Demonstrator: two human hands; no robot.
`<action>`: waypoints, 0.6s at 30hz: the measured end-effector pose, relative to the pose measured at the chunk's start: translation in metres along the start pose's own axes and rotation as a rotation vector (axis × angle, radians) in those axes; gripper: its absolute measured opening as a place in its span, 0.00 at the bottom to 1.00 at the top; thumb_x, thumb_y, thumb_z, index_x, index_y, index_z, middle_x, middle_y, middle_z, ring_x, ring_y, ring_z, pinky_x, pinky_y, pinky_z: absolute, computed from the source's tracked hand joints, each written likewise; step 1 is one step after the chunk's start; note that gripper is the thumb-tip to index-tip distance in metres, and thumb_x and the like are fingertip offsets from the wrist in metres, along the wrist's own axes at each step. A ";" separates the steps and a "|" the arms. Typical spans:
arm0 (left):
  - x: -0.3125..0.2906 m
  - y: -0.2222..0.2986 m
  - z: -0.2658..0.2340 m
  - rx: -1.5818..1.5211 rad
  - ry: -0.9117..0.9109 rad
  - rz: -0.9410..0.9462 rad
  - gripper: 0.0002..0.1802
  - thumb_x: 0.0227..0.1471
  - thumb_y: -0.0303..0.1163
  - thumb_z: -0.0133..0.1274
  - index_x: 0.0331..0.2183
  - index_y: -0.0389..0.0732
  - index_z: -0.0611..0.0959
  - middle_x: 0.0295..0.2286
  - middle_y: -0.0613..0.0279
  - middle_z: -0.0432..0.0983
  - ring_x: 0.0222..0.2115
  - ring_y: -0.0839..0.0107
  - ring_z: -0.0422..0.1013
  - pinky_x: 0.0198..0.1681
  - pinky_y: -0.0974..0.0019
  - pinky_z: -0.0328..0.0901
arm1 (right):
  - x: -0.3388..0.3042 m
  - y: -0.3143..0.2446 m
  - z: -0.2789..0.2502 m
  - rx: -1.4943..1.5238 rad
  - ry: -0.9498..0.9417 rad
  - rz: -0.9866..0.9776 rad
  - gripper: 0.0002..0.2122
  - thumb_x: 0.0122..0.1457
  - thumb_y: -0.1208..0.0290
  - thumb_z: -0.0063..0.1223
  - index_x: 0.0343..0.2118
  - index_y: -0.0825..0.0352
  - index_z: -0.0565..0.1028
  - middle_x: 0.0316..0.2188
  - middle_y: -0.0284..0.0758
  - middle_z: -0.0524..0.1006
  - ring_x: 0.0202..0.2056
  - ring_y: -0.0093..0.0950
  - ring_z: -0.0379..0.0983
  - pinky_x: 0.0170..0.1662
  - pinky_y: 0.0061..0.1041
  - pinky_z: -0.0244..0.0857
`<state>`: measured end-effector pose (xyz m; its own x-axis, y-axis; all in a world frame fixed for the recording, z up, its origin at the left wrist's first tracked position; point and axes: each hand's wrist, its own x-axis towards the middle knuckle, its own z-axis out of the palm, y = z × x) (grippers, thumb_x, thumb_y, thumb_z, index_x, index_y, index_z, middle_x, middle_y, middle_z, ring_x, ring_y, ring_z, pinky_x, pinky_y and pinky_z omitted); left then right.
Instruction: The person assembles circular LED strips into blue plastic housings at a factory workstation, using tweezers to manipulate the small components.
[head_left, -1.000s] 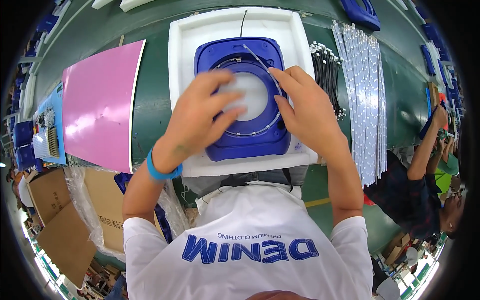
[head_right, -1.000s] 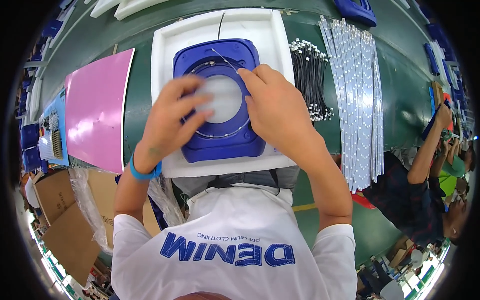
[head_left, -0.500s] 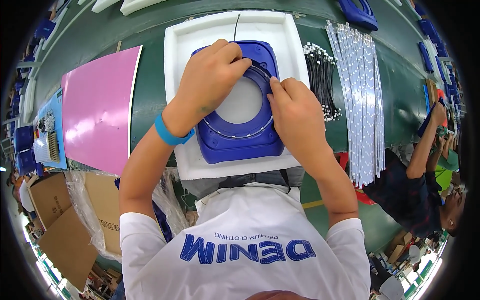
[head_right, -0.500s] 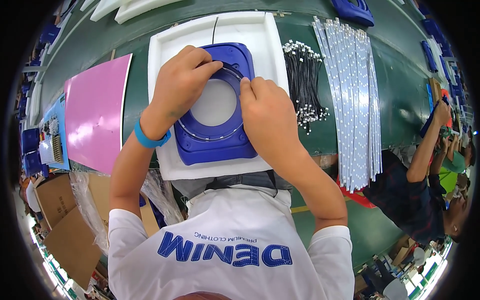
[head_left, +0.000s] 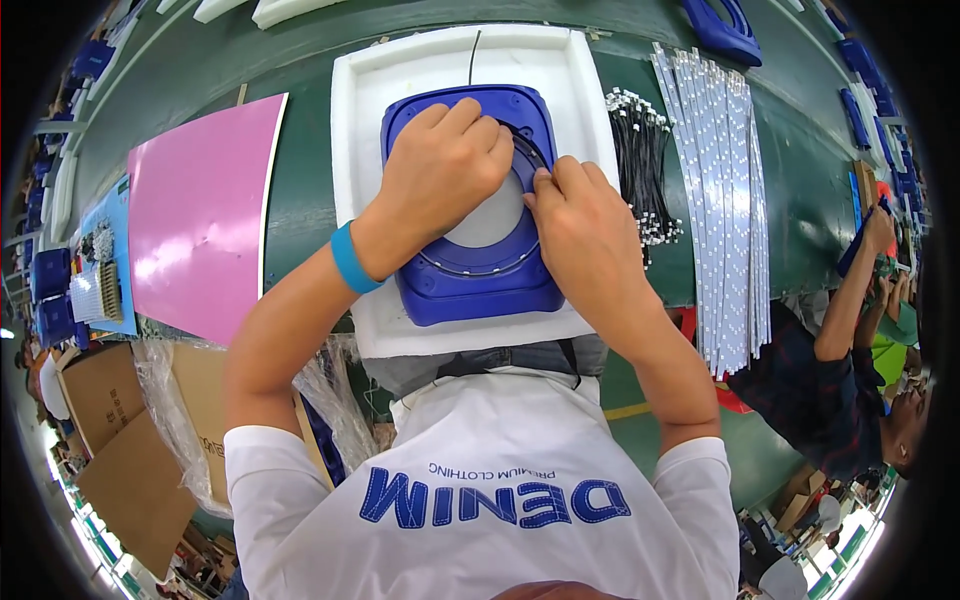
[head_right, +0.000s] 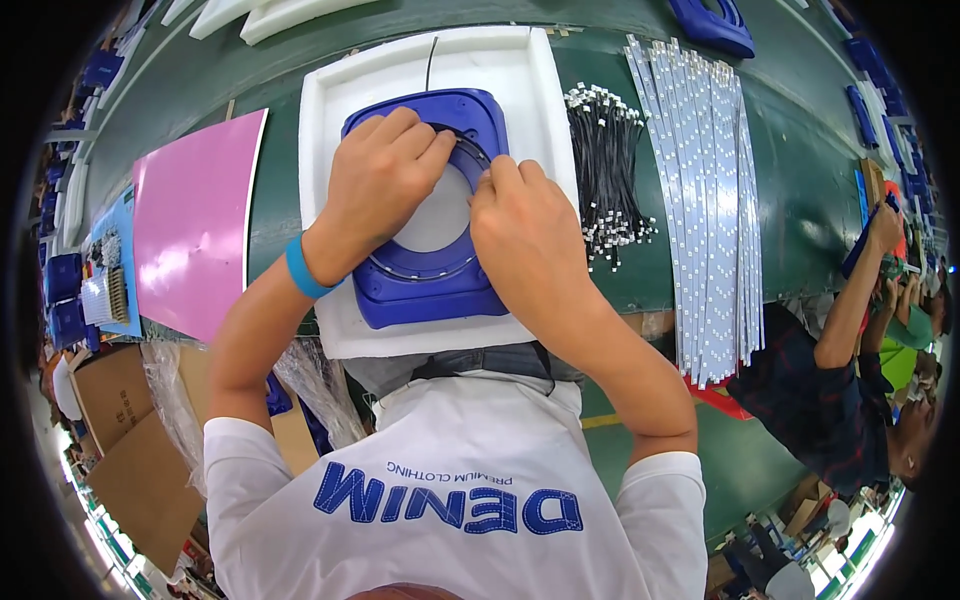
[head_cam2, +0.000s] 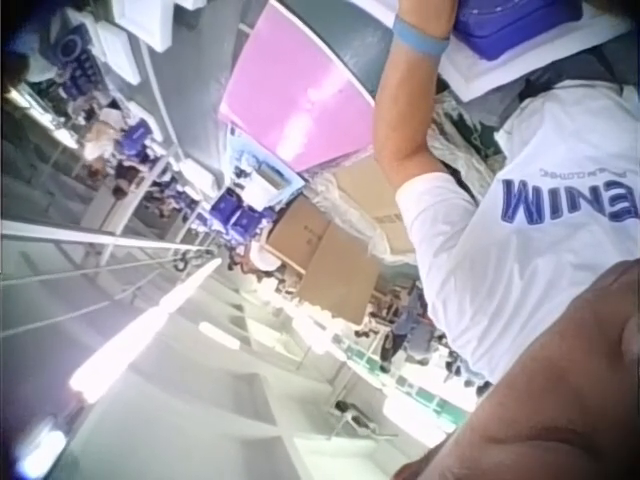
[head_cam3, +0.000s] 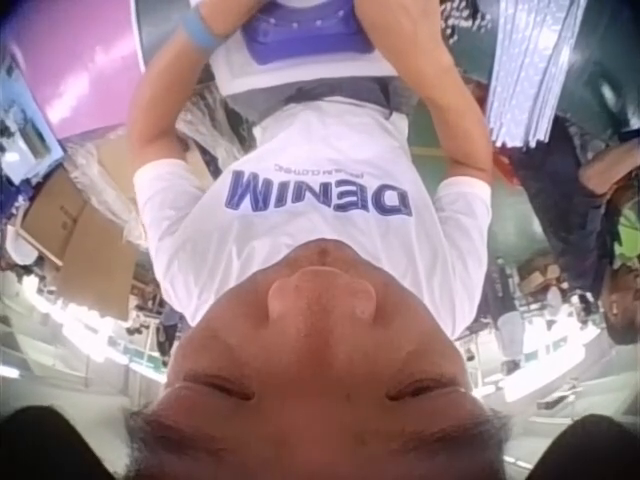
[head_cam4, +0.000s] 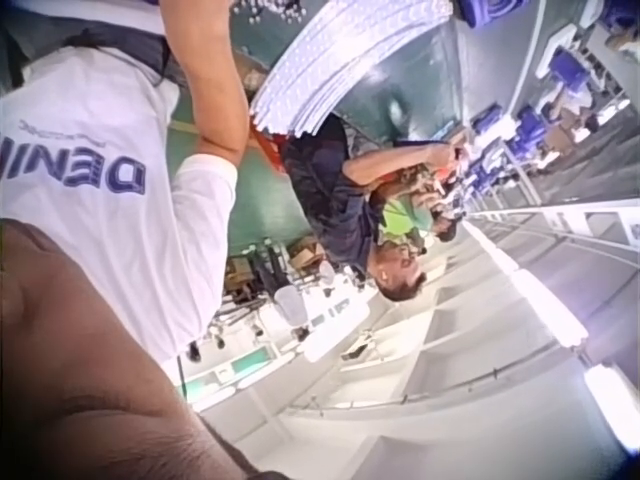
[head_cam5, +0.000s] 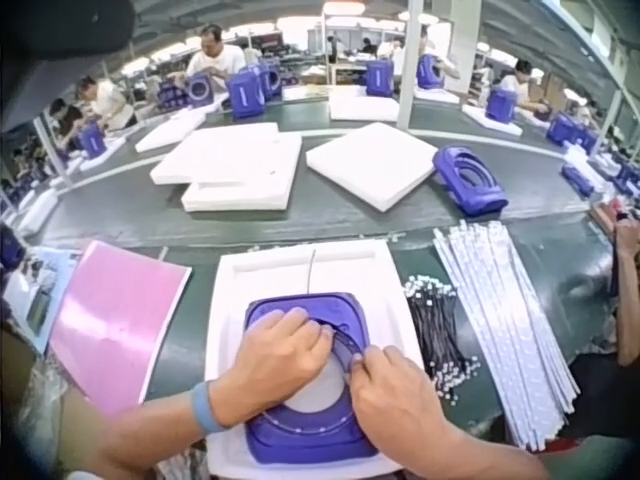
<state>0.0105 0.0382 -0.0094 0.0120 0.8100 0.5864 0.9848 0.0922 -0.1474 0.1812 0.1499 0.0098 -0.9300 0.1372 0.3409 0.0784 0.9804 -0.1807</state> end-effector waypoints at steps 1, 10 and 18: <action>-0.002 0.000 -0.001 -0.019 -0.035 -0.011 0.08 0.39 0.26 0.59 0.28 0.38 0.86 0.24 0.65 0.75 0.30 0.68 0.73 0.31 0.66 0.69 | 0.000 -0.001 0.000 0.022 -0.020 0.019 0.11 0.59 0.76 0.61 0.41 0.77 0.81 0.33 0.41 0.73 0.36 0.38 0.73 0.39 0.35 0.71; -0.040 0.014 -0.063 -0.398 -0.142 -0.236 0.19 0.50 0.35 0.67 0.44 0.37 0.87 0.46 0.56 0.84 0.49 0.54 0.77 0.54 0.52 0.70 | -0.002 0.002 0.001 0.106 0.021 0.077 0.11 0.59 0.71 0.64 0.38 0.75 0.80 0.34 0.41 0.74 0.36 0.38 0.74 0.40 0.34 0.73; -0.088 0.084 -0.096 -0.458 -0.285 -0.455 0.40 0.41 0.38 0.74 0.56 0.39 0.78 0.65 0.51 0.63 0.68 0.42 0.57 0.67 0.25 0.48 | -0.020 0.003 0.004 0.478 0.114 0.270 0.23 0.62 0.67 0.64 0.57 0.73 0.74 0.40 0.42 0.74 0.36 0.36 0.75 0.40 0.34 0.72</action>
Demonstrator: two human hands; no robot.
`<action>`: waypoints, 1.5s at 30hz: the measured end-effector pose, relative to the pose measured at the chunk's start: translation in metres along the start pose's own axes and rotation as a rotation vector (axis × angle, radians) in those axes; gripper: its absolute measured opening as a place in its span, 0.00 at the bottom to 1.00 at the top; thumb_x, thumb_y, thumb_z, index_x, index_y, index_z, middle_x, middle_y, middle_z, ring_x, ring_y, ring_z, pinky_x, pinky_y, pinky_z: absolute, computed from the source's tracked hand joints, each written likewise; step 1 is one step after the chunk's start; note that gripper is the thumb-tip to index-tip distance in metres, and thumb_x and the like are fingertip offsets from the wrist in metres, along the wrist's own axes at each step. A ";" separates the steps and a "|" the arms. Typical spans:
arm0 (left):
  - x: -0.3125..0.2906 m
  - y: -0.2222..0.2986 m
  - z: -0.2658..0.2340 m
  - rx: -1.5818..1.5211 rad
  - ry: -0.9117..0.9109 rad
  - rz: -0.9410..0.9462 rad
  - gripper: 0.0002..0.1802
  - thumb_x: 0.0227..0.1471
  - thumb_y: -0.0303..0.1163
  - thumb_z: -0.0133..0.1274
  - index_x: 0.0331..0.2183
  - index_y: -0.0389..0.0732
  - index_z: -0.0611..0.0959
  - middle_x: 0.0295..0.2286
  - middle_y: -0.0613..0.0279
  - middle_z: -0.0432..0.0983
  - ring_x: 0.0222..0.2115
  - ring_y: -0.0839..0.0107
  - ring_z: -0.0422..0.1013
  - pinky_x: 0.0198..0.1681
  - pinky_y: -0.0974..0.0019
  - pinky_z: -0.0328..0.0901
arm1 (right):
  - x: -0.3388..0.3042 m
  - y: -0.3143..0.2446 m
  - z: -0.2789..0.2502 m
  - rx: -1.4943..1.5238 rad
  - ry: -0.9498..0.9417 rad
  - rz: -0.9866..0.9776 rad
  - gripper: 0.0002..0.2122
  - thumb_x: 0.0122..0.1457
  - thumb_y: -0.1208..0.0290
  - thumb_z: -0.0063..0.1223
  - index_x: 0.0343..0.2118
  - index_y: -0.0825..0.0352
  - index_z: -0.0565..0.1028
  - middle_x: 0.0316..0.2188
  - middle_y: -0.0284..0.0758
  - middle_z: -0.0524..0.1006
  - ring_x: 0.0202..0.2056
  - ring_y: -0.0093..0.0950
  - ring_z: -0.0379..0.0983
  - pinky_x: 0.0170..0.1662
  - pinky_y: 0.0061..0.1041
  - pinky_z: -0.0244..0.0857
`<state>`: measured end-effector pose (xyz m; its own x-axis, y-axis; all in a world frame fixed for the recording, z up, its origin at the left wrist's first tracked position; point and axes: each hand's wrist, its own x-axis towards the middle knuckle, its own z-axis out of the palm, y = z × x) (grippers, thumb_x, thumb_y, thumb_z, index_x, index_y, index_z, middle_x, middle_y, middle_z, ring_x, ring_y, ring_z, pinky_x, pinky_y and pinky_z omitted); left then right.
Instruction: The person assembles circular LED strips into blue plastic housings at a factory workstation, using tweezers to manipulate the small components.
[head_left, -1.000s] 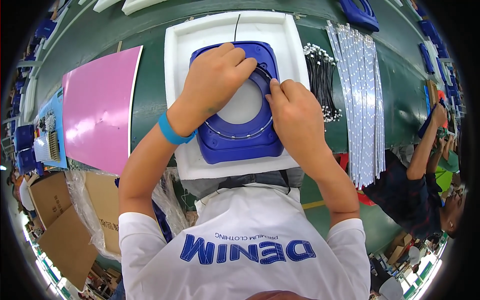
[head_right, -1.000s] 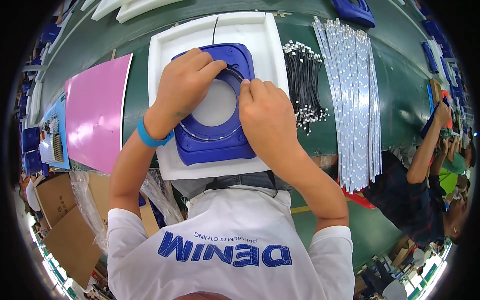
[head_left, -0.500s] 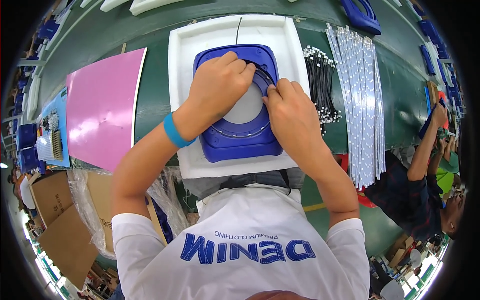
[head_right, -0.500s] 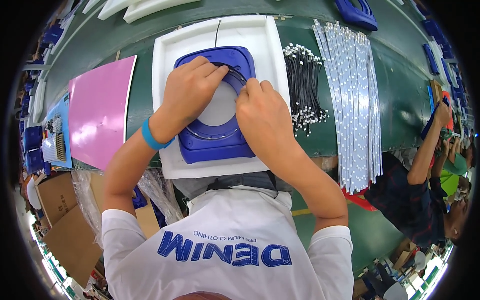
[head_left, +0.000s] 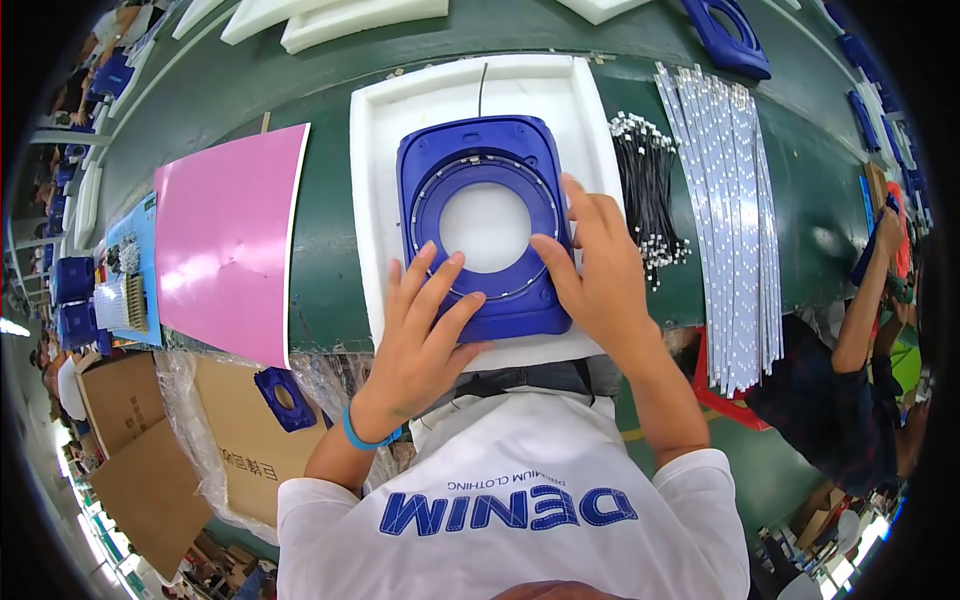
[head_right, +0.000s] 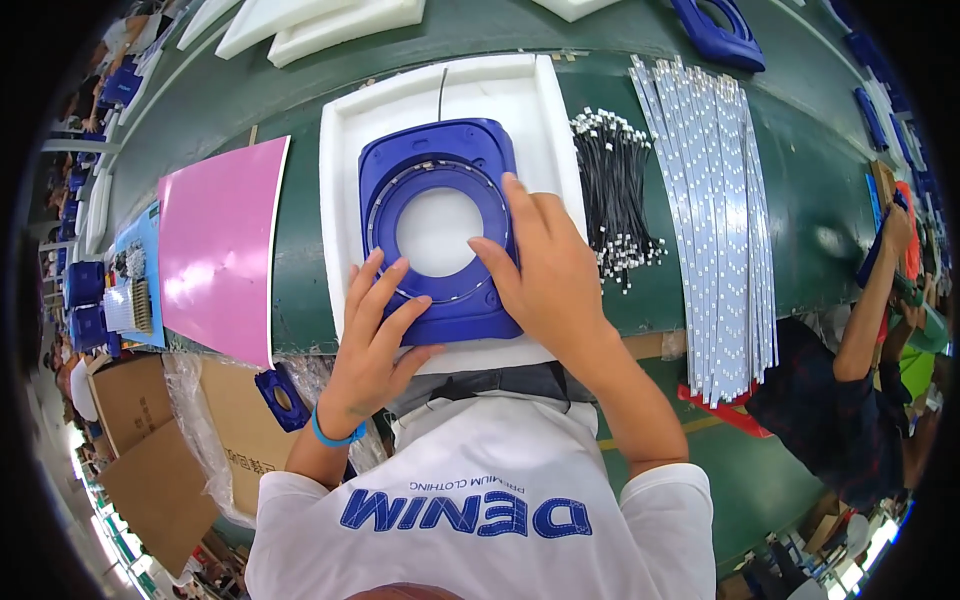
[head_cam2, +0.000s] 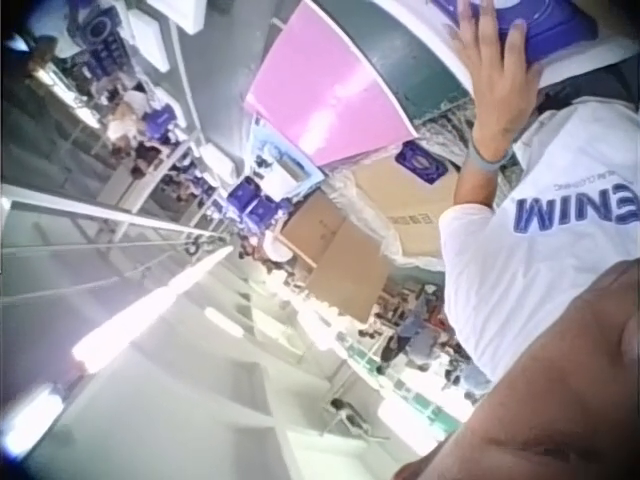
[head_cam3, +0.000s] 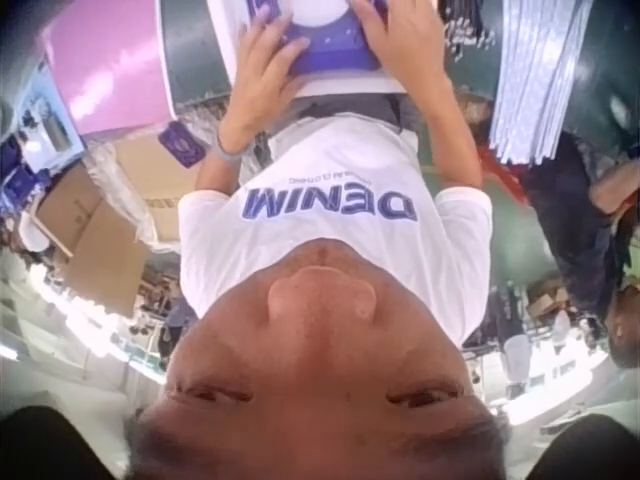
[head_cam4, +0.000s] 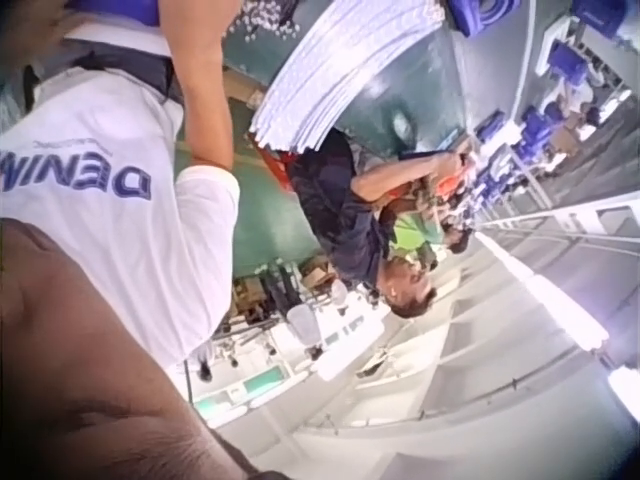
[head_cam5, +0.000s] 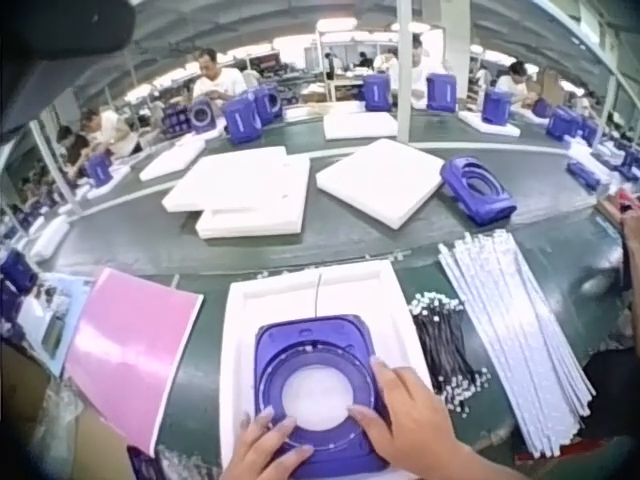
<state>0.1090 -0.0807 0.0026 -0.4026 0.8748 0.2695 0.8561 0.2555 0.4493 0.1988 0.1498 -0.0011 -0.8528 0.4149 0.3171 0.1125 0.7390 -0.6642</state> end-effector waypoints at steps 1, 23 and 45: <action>0.002 0.000 -0.002 -0.027 -0.042 0.001 0.39 0.40 0.34 0.74 0.54 0.37 0.78 0.64 0.51 0.65 0.68 0.40 0.56 0.69 0.27 0.47 | -0.003 0.003 0.002 0.138 0.080 0.044 0.25 0.64 0.67 0.63 0.61 0.73 0.71 0.42 0.42 0.74 0.35 0.33 0.74 0.39 0.31 0.72; 0.310 -0.315 -0.021 0.509 0.293 0.027 0.33 0.56 0.31 0.62 0.62 0.44 0.73 0.66 0.54 0.64 0.67 0.48 0.59 0.62 0.31 0.62 | -0.005 0.017 0.010 0.265 0.187 0.095 0.06 0.65 0.78 0.58 0.43 0.69 0.81 0.42 0.37 0.77 0.32 0.23 0.70 0.30 0.21 0.64; -0.134 -0.091 0.016 0.066 1.398 -0.566 0.06 0.60 0.27 0.61 0.31 0.37 0.83 0.28 0.57 0.75 0.28 0.62 0.71 0.33 0.63 0.66 | -0.013 0.033 0.018 -0.024 -0.172 0.022 0.12 0.69 0.66 0.57 0.49 0.67 0.80 0.46 0.36 0.80 0.44 0.30 0.75 0.42 0.30 0.68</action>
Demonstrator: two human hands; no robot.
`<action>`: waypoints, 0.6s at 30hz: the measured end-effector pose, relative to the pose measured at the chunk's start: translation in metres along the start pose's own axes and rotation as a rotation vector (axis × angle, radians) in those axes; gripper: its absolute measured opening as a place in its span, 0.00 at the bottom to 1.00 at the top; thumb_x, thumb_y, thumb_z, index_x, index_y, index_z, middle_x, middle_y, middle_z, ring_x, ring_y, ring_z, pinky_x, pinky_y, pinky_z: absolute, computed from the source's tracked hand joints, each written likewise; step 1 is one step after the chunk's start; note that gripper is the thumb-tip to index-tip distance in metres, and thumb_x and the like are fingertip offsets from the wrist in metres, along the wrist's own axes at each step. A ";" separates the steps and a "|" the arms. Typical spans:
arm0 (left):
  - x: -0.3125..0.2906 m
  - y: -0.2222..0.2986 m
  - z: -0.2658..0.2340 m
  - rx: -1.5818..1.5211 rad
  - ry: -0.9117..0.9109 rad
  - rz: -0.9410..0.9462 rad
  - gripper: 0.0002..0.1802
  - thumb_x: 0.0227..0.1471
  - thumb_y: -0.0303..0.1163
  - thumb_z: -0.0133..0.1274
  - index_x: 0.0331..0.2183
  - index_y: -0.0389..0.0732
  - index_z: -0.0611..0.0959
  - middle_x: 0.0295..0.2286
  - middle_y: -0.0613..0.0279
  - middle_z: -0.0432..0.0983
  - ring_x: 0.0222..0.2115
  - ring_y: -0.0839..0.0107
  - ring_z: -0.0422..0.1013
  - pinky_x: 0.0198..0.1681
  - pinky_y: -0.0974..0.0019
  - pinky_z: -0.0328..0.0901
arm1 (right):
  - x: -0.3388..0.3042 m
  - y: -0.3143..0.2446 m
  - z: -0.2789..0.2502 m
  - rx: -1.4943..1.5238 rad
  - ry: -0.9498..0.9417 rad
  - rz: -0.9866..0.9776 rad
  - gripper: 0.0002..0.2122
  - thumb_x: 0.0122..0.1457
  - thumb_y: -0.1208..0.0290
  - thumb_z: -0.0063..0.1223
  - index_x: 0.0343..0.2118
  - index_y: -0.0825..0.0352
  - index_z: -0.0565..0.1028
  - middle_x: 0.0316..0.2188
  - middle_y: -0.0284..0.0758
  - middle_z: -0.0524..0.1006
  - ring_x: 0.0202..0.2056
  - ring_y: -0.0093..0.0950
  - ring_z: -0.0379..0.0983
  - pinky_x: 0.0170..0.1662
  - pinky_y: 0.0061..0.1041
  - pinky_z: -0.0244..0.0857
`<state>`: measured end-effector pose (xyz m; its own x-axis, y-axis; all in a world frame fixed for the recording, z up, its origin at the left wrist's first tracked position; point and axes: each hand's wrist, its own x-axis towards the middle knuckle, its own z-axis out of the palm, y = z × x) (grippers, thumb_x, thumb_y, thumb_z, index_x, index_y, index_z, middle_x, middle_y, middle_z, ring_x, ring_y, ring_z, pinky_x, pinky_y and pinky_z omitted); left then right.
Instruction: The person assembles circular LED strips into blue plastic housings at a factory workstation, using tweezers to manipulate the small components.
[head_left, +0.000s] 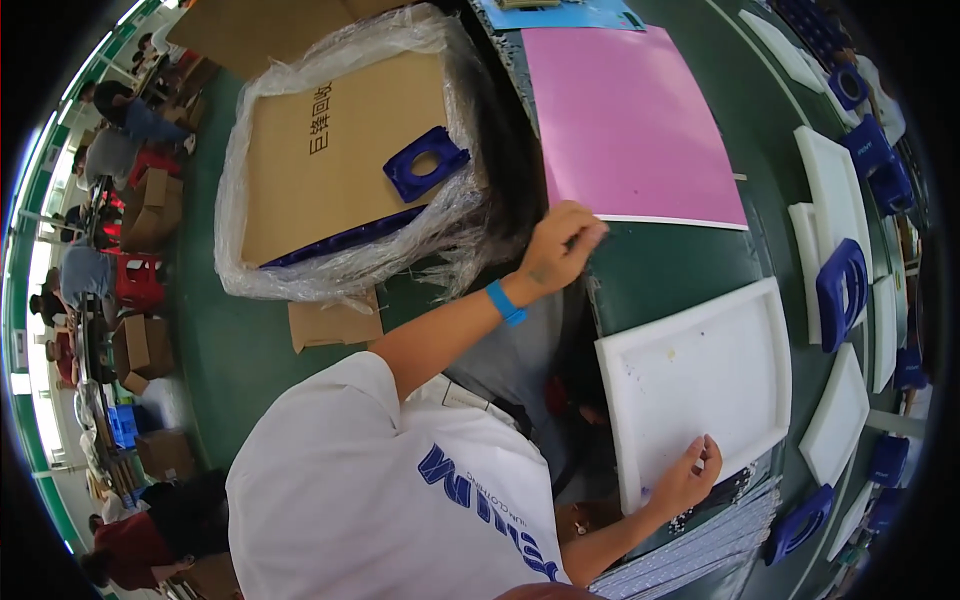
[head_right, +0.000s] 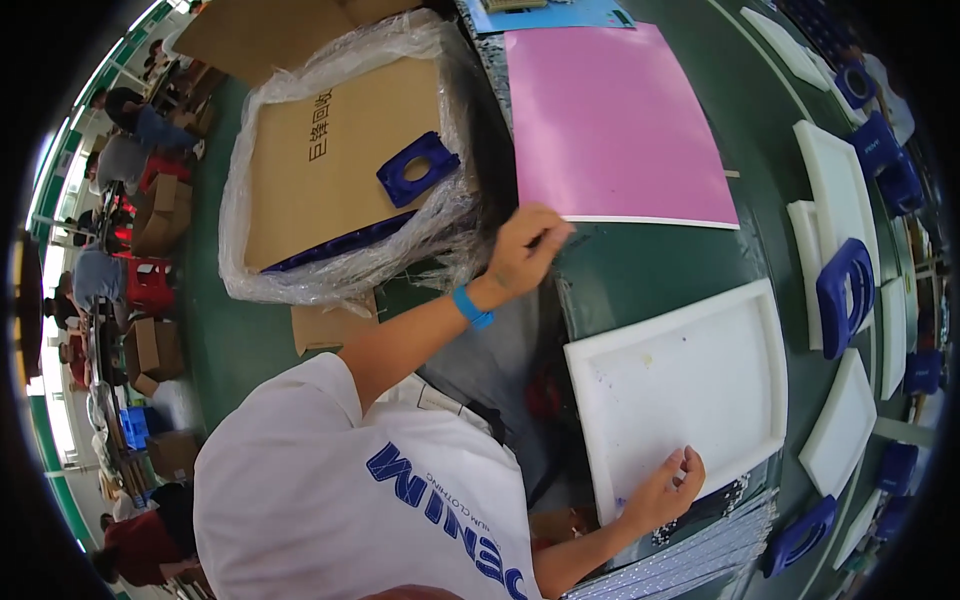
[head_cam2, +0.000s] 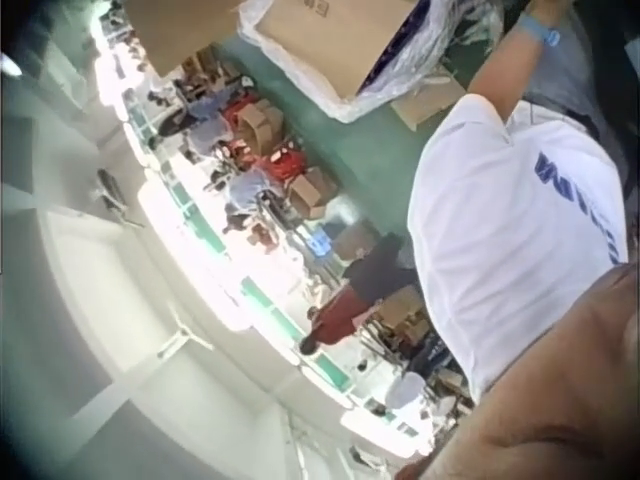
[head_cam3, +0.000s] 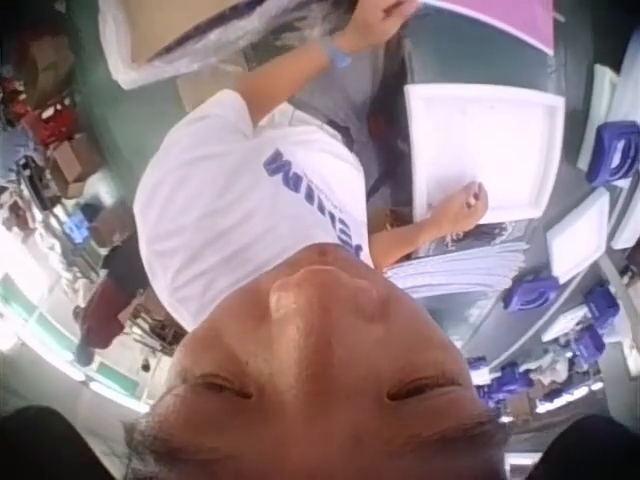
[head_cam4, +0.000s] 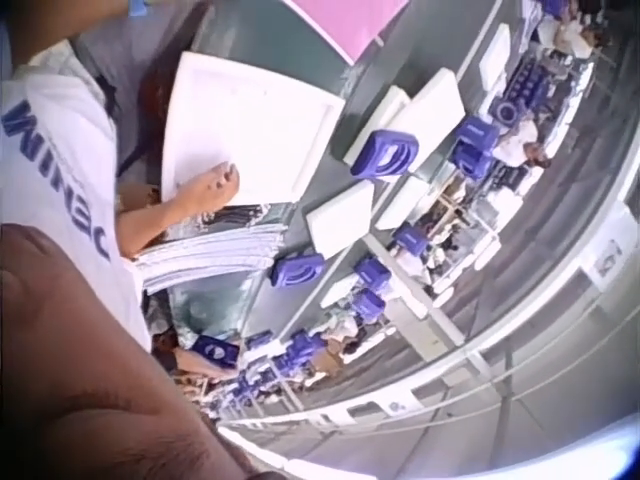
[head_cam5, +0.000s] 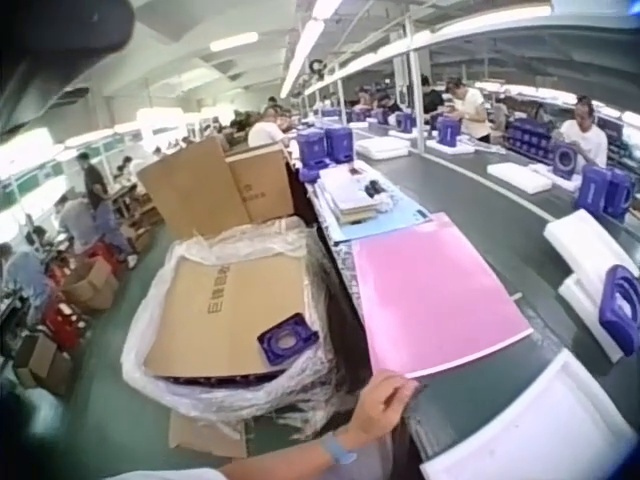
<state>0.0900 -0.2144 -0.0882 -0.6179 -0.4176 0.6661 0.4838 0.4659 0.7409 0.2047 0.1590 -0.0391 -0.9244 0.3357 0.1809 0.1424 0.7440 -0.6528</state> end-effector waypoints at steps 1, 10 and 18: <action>-0.007 -0.008 -0.019 0.003 0.076 -0.123 0.06 0.62 0.28 0.59 0.32 0.37 0.82 0.29 0.58 0.75 0.29 0.65 0.71 0.34 0.65 0.66 | 0.001 0.000 0.001 -0.010 -0.009 -0.009 0.12 0.69 0.66 0.57 0.49 0.67 0.80 0.46 0.36 0.80 0.44 0.30 0.75 0.42 0.30 0.68; -0.046 -0.319 -0.233 0.983 -0.087 -0.408 0.29 0.53 0.34 0.64 0.55 0.37 0.76 0.54 0.43 0.73 0.55 0.46 0.70 0.55 0.49 0.69 | 0.016 0.021 0.002 -0.186 -0.011 -0.096 0.11 0.70 0.71 0.56 0.45 0.75 0.79 0.42 0.43 0.80 0.38 0.34 0.74 0.39 0.30 0.68; -0.014 -0.388 -0.248 1.164 -0.686 -1.094 0.31 0.59 0.34 0.55 0.63 0.44 0.72 0.64 0.54 0.67 0.68 0.50 0.57 0.66 0.33 0.56 | 0.016 0.008 0.000 -0.367 0.002 -0.066 0.13 0.71 0.65 0.56 0.47 0.73 0.77 0.41 0.41 0.79 0.38 0.32 0.72 0.41 0.29 0.69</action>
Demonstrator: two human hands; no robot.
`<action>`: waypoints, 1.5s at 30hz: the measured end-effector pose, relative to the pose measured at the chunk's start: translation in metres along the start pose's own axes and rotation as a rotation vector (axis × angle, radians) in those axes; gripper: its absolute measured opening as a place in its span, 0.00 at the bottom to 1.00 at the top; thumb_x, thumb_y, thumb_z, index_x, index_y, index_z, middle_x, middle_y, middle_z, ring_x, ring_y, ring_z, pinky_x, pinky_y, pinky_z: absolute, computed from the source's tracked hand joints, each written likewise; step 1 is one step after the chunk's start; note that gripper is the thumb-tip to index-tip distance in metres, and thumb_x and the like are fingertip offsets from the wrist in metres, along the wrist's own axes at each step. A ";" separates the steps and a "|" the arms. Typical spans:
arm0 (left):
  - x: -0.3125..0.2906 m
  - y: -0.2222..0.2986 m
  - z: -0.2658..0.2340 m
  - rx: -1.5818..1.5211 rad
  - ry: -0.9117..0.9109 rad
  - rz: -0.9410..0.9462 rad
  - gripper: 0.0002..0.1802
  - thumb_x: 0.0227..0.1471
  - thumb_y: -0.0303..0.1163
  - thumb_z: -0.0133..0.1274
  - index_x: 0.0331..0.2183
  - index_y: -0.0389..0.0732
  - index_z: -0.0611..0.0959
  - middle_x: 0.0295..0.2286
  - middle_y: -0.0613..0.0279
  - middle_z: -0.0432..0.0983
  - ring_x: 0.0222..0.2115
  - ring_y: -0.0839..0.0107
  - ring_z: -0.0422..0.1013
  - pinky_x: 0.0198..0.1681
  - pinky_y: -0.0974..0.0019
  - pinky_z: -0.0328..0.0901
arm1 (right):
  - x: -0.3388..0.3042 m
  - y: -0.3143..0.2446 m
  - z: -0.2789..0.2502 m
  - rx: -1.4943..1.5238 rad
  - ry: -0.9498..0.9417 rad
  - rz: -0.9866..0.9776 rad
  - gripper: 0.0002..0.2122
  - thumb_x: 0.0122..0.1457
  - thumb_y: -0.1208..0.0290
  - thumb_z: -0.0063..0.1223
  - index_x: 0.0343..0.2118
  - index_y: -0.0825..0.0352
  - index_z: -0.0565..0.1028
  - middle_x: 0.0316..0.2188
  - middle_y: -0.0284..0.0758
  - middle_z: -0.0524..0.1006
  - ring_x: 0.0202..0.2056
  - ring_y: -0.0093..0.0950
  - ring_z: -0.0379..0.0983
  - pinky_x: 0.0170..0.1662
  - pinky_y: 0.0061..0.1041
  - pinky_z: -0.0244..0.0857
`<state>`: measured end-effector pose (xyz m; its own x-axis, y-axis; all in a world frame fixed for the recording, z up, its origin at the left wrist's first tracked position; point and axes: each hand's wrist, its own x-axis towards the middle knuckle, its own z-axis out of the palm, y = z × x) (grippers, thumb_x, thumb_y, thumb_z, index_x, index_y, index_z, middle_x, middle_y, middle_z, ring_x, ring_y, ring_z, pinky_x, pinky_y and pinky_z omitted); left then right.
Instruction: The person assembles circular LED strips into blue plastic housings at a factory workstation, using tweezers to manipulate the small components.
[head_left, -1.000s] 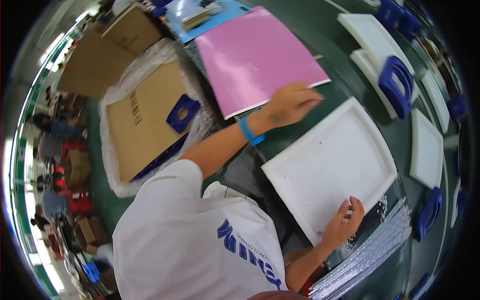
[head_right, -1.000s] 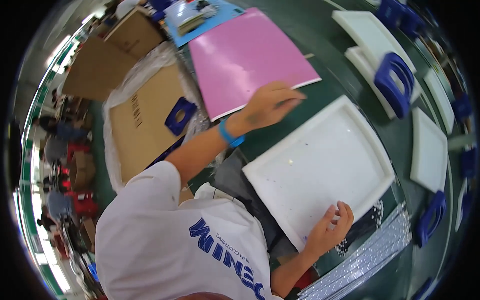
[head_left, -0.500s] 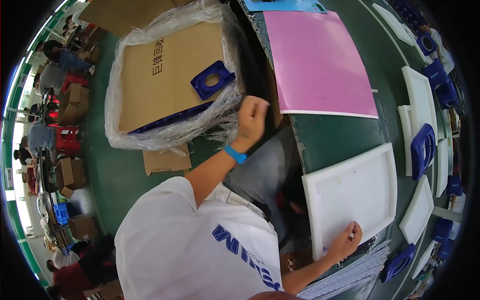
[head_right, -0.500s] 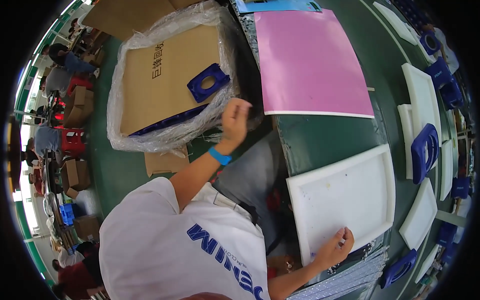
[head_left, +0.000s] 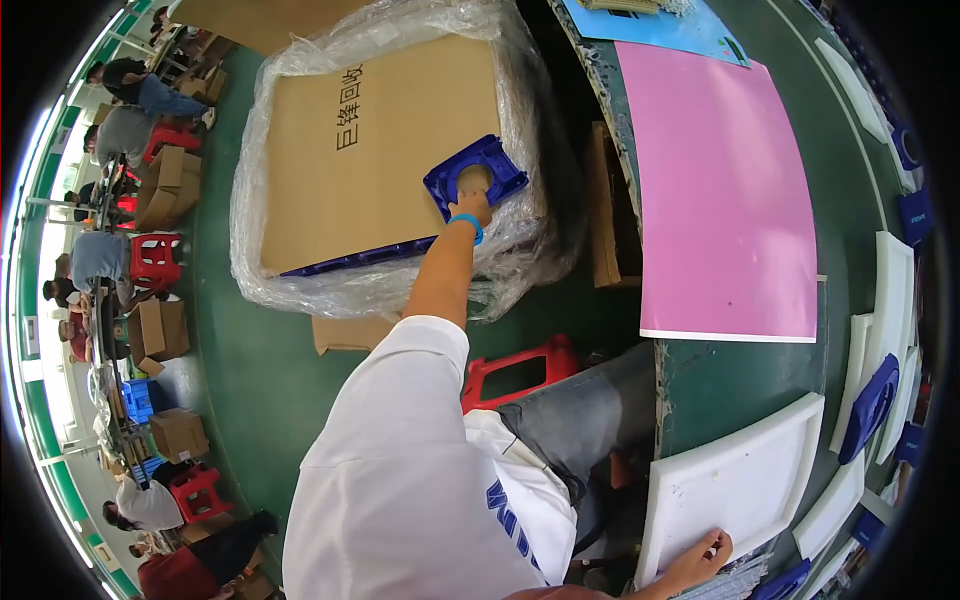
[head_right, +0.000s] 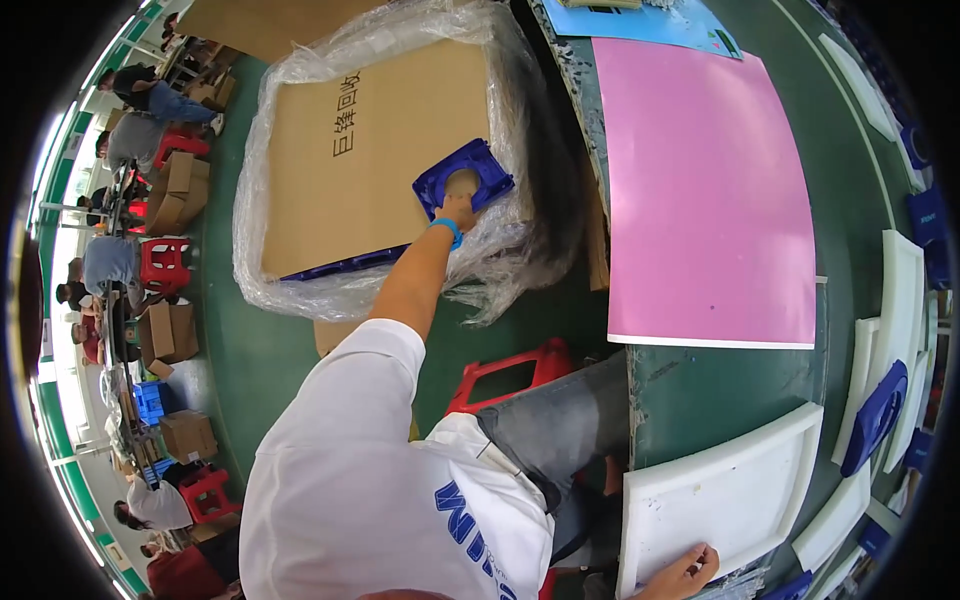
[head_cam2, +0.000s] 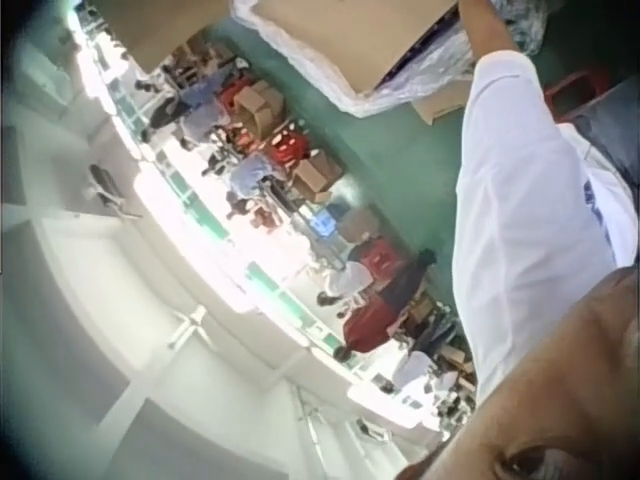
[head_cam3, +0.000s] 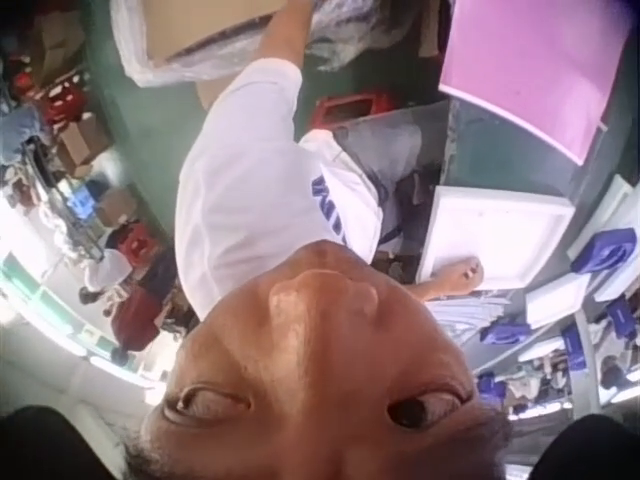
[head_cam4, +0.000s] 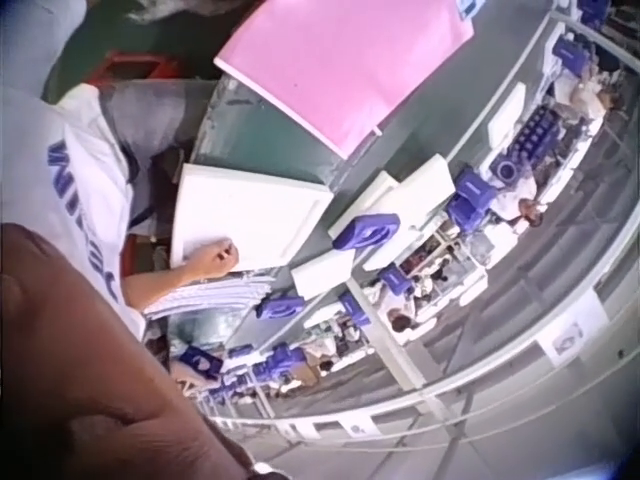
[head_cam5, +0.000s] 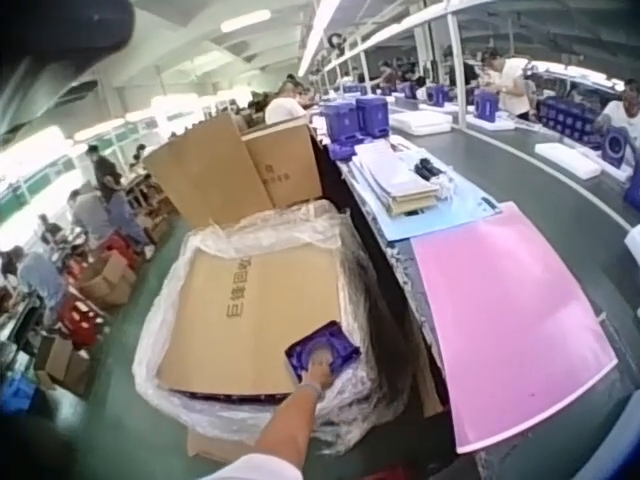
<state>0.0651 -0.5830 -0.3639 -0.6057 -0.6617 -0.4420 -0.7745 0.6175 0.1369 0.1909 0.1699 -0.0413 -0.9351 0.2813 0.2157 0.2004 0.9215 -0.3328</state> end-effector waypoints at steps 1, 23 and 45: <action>0.001 0.001 0.002 -0.004 -0.003 0.006 0.31 0.59 0.34 0.55 0.63 0.44 0.72 0.64 0.54 0.67 0.68 0.50 0.57 0.66 0.33 0.56 | -0.001 -0.002 -0.002 -0.001 0.009 0.006 0.13 0.71 0.66 0.56 0.47 0.73 0.77 0.41 0.41 0.79 0.38 0.32 0.72 0.41 0.29 0.69; -0.370 0.244 -0.267 -1.518 0.138 1.165 0.24 0.54 0.15 0.57 0.53 0.32 0.74 0.40 0.53 0.82 0.42 0.61 0.81 0.50 0.60 0.75 | 0.001 -0.025 -0.006 0.309 0.027 -0.039 0.05 0.67 0.75 0.57 0.41 0.71 0.79 0.39 0.36 0.79 0.37 0.28 0.74 0.39 0.25 0.67; -0.491 0.418 -0.122 -0.452 -0.330 1.690 0.47 0.52 0.29 0.68 0.69 0.36 0.65 0.67 0.45 0.61 0.68 0.49 0.57 0.71 0.53 0.52 | -0.001 -0.002 -0.019 0.750 0.316 0.124 0.15 0.72 0.63 0.51 0.50 0.71 0.78 0.55 0.47 0.77 0.57 0.45 0.74 0.62 0.37 0.65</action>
<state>0.0170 -0.0517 0.0182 -0.7045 0.6477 0.2901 0.5730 0.2779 0.7710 0.1975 0.1730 -0.0232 -0.7703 0.5345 0.3477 -0.0561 0.4864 -0.8719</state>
